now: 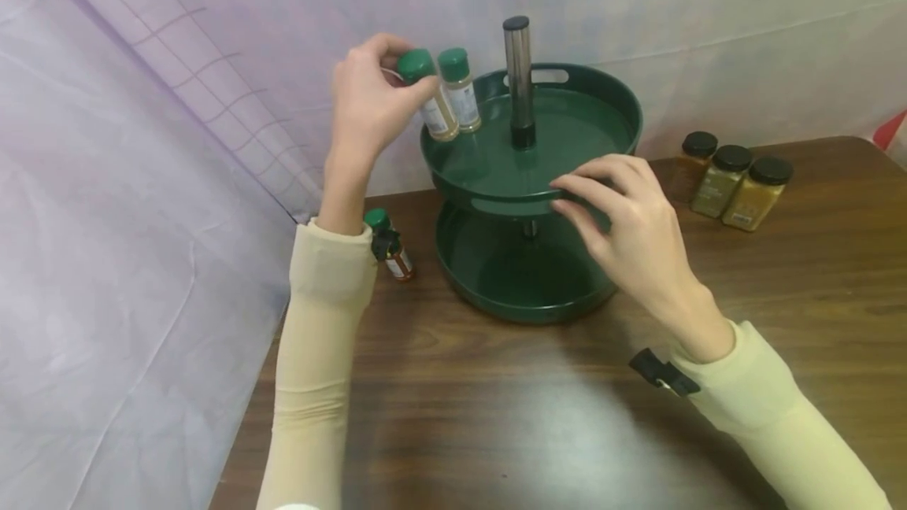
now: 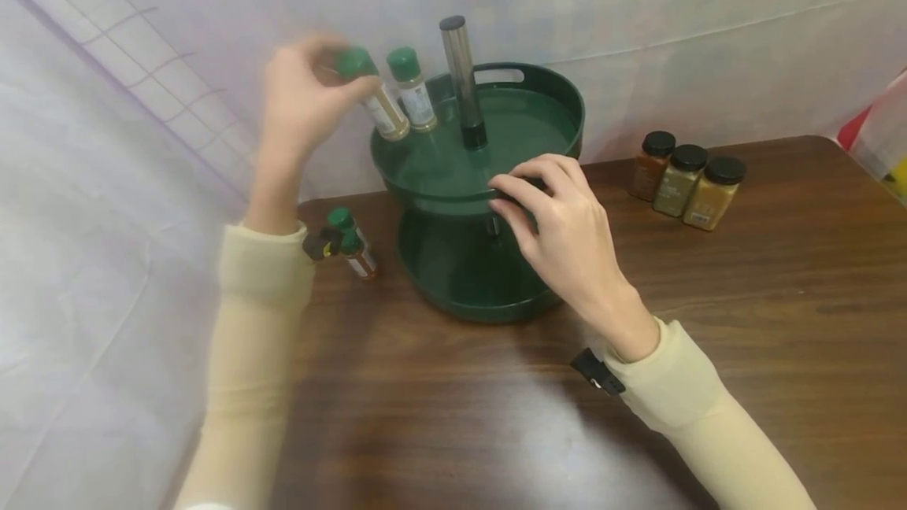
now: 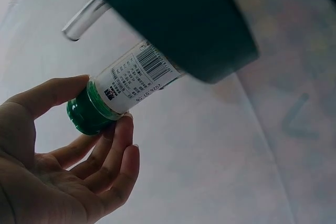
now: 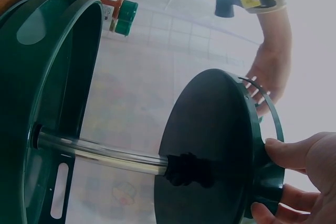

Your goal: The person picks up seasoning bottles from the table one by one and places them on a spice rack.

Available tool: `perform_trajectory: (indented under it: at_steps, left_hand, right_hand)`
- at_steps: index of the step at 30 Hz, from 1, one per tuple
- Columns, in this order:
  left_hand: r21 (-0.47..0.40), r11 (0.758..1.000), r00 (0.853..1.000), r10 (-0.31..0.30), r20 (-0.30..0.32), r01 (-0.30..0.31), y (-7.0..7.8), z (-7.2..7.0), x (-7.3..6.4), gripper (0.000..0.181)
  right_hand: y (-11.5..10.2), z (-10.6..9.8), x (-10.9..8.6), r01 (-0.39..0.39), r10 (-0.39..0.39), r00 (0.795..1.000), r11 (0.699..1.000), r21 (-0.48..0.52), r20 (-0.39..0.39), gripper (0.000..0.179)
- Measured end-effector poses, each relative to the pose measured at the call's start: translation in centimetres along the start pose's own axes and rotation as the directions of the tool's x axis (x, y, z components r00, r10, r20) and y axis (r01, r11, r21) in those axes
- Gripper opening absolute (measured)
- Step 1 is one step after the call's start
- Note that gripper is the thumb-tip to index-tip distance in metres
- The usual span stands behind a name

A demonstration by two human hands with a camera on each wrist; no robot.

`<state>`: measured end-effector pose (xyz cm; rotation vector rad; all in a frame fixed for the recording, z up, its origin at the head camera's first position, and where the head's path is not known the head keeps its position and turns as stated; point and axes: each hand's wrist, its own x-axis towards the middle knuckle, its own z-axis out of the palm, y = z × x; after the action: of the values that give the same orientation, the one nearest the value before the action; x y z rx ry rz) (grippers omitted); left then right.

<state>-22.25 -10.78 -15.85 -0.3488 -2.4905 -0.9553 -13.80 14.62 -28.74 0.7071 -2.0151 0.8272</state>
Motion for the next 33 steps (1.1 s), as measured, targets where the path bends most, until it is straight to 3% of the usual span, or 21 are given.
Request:
perform_trajectory:
  at_steps: [15, 33]
  left_hand:
    - [0.046, 0.991, 0.984, -0.129, 0.126, 0.124, -1.3, 1.2, 0.4, 0.042]
    - [0.046, 0.993, 0.981, -0.118, 0.157, 0.112, -2.0, 1.9, 0.3, 0.046]
  right_hand:
    - [-0.4, 0.1, 0.0, 0.01, -0.01, 1.0, 1.0, 0.001, 0.018, 0.02]
    - [-0.5, 0.1, 0.0, 0.009, -0.009, 1.0, 1.0, 0.003, 0.015, 0.02]
